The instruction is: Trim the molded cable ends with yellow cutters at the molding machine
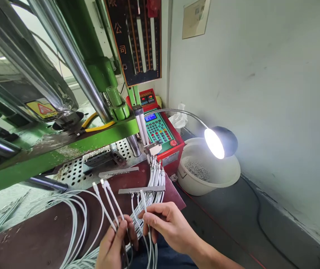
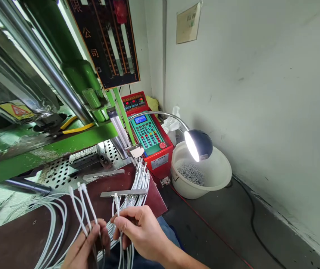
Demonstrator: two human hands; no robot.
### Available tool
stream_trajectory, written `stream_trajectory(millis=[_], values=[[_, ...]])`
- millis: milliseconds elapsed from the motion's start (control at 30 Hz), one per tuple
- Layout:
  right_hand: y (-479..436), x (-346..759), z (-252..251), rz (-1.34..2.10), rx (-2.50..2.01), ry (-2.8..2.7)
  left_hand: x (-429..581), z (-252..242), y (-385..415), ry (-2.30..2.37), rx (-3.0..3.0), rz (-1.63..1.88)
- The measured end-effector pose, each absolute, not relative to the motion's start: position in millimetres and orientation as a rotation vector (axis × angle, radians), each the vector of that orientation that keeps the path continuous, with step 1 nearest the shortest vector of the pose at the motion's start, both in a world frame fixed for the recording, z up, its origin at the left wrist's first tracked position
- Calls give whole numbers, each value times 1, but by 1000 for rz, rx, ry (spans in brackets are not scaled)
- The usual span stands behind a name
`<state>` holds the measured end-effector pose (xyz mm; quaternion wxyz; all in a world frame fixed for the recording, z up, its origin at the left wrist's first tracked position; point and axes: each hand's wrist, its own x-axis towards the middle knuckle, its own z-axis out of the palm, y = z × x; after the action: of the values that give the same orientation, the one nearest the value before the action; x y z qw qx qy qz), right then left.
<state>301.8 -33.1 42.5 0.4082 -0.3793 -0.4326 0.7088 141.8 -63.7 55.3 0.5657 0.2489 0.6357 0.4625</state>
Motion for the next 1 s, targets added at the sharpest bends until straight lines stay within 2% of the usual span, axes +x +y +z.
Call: stream_trajectory(millis=[267,533,1000], values=[[-39,297,45,1813,-954,-1418,143,76,-44,1323,613,1114],[-36,289,41,2026,-872,-1169,141,68,-50,1403,737,1188],[-32,283,39,1960,-877,-994,163,85,-55,1629,1059,1282]])
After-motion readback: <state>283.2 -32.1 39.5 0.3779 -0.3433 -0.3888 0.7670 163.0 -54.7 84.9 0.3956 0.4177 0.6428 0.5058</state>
